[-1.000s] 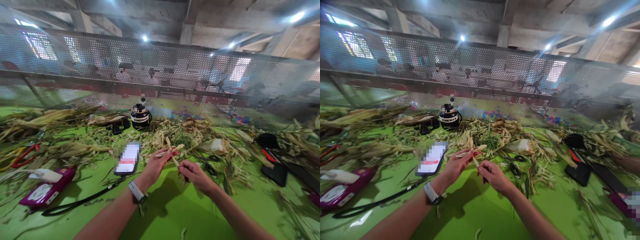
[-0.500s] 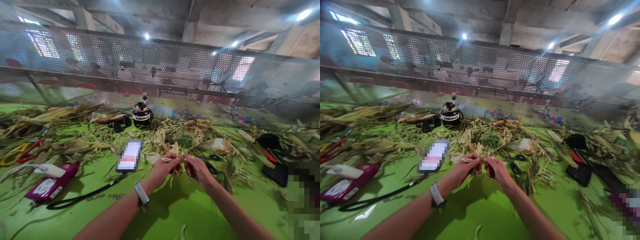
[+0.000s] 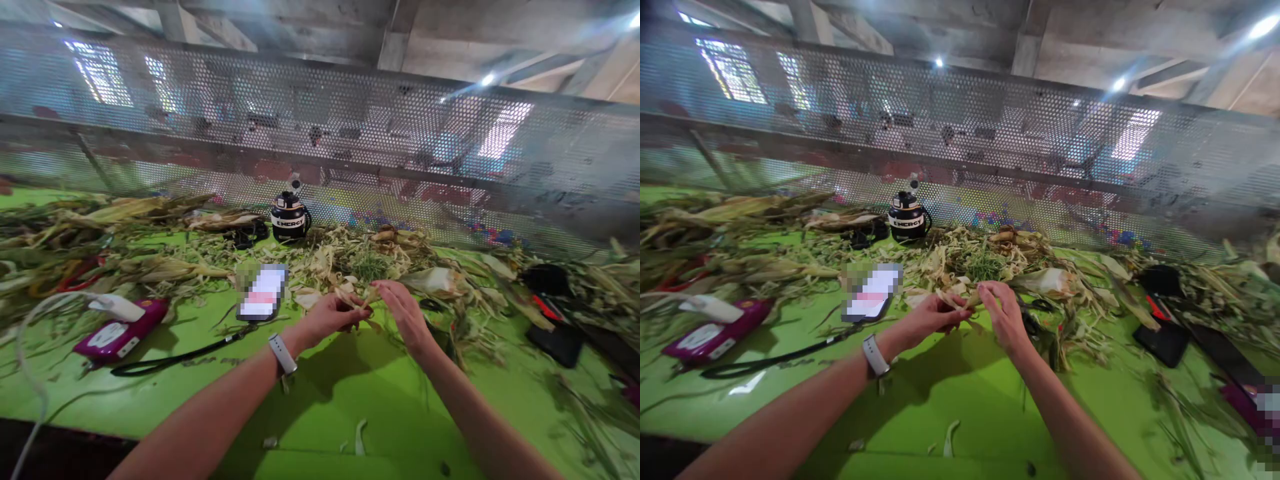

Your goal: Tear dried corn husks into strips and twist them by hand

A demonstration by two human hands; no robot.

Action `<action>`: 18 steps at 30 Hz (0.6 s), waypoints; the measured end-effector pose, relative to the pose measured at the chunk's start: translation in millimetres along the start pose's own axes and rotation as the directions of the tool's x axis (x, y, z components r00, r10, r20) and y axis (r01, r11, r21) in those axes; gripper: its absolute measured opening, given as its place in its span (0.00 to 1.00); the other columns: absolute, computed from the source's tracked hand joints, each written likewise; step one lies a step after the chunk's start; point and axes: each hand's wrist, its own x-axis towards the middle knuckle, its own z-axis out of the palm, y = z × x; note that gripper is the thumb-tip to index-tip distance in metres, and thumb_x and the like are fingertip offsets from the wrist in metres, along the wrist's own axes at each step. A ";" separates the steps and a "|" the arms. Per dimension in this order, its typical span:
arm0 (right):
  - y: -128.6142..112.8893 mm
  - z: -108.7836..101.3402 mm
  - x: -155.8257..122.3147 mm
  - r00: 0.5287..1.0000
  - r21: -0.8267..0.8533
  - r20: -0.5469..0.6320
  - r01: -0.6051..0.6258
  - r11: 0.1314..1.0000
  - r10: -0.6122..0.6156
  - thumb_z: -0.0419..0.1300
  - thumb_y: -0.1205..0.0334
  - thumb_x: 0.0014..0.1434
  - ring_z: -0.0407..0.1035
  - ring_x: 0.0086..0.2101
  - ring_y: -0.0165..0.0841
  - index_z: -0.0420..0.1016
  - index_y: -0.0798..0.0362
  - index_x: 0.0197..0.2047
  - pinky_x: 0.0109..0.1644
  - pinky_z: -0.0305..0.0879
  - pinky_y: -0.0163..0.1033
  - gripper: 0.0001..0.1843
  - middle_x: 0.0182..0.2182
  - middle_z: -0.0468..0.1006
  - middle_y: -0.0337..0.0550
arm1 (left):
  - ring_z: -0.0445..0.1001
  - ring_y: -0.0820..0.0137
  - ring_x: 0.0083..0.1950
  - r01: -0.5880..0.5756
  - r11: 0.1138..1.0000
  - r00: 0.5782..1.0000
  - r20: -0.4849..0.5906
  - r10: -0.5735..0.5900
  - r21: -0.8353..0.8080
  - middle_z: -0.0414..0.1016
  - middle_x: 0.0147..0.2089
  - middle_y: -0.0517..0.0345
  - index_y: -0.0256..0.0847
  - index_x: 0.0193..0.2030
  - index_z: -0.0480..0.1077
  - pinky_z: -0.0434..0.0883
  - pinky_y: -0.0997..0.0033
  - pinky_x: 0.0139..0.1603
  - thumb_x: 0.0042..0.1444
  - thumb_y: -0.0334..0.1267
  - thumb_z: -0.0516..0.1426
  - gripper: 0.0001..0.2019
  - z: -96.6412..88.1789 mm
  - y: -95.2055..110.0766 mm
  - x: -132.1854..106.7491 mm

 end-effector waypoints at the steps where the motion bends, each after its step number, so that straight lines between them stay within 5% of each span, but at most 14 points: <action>1: 2.6 1.7 0.6 0.999 0.045 0.038 -0.013 0.999 0.011 0.57 0.46 0.54 0.68 0.46 0.40 0.76 0.51 0.34 0.52 0.61 0.45 0.18 0.43 0.76 0.48 | 0.59 0.81 0.20 -0.013 1.000 1.000 0.017 0.013 0.015 0.67 0.22 0.64 0.36 0.33 0.74 0.55 0.78 0.22 0.40 0.49 0.66 0.19 1.3 -1.2 -0.1; 6: 13.8 16.2 -2.1 0.996 0.244 0.064 -0.080 0.967 0.066 0.59 0.44 0.51 0.70 0.41 0.38 0.76 0.51 0.33 0.48 0.64 0.45 0.19 0.38 0.77 0.46 | 0.52 0.80 0.19 -0.087 0.995 0.996 -0.005 0.087 0.051 0.59 0.19 0.67 0.36 0.32 0.74 0.48 0.76 0.20 0.45 0.53 0.62 0.19 4.2 -7.9 1.4; 11: 11.9 19.5 -3.6 0.991 0.289 0.024 -0.132 0.948 0.131 0.61 0.43 0.48 0.70 0.34 0.36 0.75 0.53 0.27 0.42 0.65 0.42 0.19 0.28 0.77 0.43 | 0.48 0.80 0.18 -0.088 0.966 0.987 0.153 0.051 0.243 0.55 0.16 0.67 0.37 0.28 0.74 0.44 0.74 0.20 0.51 0.50 0.59 0.16 0.0 -4.7 -0.1; 14: 6.0 14.6 -2.5 0.982 0.306 0.112 -0.181 0.935 0.153 0.61 0.43 0.48 0.70 0.34 0.35 0.75 0.54 0.25 0.43 0.65 0.42 0.20 0.26 0.76 0.42 | 0.51 0.79 0.19 -0.093 0.962 0.971 0.238 0.031 0.255 0.57 0.17 0.65 0.37 0.27 0.74 0.47 0.74 0.20 0.50 0.49 0.60 0.15 -0.5 -2.0 -3.2; 18: -3.1 7.9 -2.2 0.931 0.290 0.356 -0.193 0.937 0.082 0.64 0.47 0.47 0.71 0.40 0.36 0.78 0.51 0.38 0.45 0.65 0.40 0.19 0.36 0.79 0.42 | 0.55 0.77 0.20 -0.053 0.972 0.955 0.297 -0.018 0.230 0.63 0.20 0.61 0.37 0.30 0.76 0.51 0.74 0.21 0.46 0.48 0.62 0.14 2.7 -5.6 -5.9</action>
